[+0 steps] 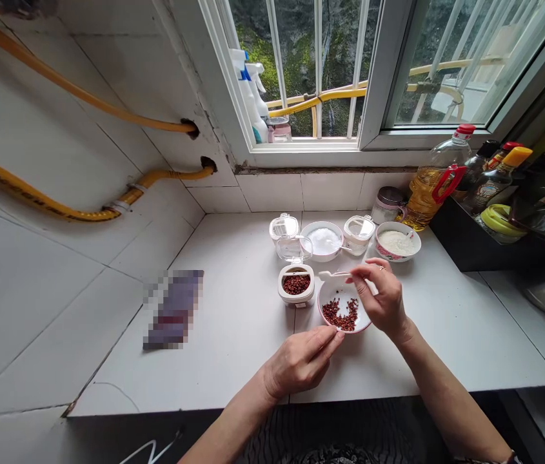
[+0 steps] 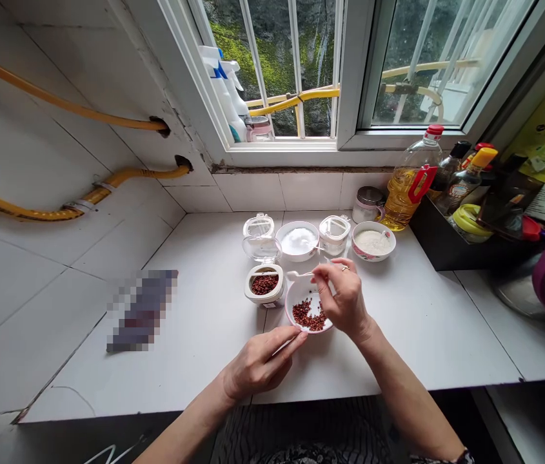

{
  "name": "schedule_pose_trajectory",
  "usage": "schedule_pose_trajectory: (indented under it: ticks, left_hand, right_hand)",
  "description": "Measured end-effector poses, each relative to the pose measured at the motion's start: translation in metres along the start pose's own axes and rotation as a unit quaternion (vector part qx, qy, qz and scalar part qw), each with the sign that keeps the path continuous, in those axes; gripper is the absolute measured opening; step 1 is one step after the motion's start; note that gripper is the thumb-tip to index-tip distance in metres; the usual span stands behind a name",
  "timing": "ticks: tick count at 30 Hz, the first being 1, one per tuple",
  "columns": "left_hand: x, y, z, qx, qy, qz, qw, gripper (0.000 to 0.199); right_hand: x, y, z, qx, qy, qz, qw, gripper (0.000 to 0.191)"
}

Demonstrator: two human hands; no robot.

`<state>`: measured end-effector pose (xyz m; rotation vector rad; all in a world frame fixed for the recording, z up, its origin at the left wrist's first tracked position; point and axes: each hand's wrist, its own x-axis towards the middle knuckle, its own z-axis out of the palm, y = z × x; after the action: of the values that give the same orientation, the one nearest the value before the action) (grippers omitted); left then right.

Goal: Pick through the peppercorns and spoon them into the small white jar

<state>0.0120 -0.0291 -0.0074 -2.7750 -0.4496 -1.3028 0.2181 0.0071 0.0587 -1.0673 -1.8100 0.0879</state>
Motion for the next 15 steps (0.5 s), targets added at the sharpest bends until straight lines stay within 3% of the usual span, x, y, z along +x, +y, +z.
schedule_pose_trajectory:
  ticks: [3,8,15]
  left_hand:
    - [-0.001,0.000,0.000,-0.002,-0.002,-0.001,1.000,0.049]
    - [-0.002,0.000,0.000,0.000,-0.010,-0.006,1.000,0.053]
    - [-0.001,0.000,-0.001,0.001,-0.007,-0.007,1.000,0.053]
  right_hand:
    - [-0.001,0.009,-0.005,-0.024,-0.056,0.053,0.997,0.015]
    - [-0.007,0.011,0.004,-0.013,-0.132,0.058,0.989,0.019]
    - [-0.009,0.008,0.006,0.037,-0.127,0.176,0.976,0.018]
